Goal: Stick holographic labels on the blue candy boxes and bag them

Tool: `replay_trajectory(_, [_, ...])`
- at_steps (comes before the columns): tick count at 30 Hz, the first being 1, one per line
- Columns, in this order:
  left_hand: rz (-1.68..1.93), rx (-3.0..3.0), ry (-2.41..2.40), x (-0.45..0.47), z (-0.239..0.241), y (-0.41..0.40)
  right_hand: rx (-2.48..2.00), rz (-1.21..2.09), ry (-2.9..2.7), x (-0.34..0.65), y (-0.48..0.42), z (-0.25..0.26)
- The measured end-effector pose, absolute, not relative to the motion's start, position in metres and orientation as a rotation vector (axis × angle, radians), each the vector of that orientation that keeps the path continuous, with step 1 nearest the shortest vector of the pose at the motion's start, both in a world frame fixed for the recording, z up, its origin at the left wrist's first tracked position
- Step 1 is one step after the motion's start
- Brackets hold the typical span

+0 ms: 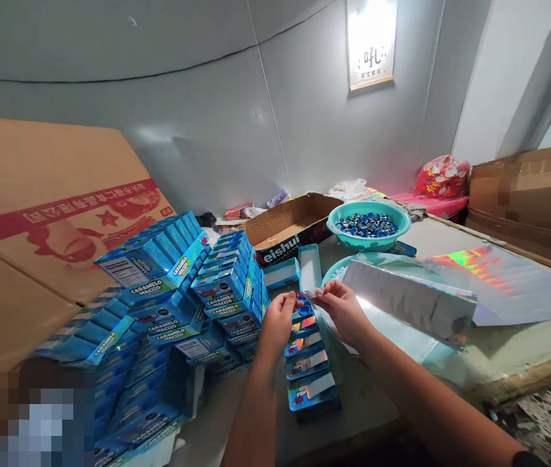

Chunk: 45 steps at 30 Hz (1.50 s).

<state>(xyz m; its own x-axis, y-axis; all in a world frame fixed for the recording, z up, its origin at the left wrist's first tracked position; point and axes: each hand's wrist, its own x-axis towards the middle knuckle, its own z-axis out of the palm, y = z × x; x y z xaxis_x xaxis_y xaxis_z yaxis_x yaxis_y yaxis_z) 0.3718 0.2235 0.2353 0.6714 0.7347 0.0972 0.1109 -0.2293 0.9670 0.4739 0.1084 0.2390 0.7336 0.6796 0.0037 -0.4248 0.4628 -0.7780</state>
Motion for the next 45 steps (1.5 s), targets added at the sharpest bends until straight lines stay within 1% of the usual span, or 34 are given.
replay_trajectory(6, [0.698, 1.535, 0.655, 0.372, 0.241, 0.221, -0.840, 0.725, -0.340, 0.473, 0.109, 0.238])
replay_trajectory(13, [0.732, 1.517, 0.648, 0.373, 0.245, 0.223, -0.930, 0.666, -0.371, 0.475, 0.111, 0.232])
replay_trajectory(16, [0.752, 1.552, 0.691, 0.374, 0.239, 0.227, -1.041, 0.583, -0.400, 0.476, 0.112, 0.228])
replay_trajectory(22, [0.838, 1.736, 0.827, 0.373, 0.227, 0.223, -1.367, 0.297, -0.535, 0.475, 0.112, 0.224])
replay_trajectory(26, [0.850, 1.830, 0.893, 0.373, 0.224, 0.219, -1.537, 0.201, -0.611, 0.475, 0.113, 0.219])
replay_trajectory(34, [0.822, 1.958, 1.027, 0.374, 0.222, 0.219, -1.805, 0.175, -0.678, 0.476, 0.115, 0.207])
replay_trajectory(45, [0.759, 2.054, 1.073, 0.375, 0.230, 0.215, -1.948, 0.198, -0.700, 0.478, 0.116, 0.209])
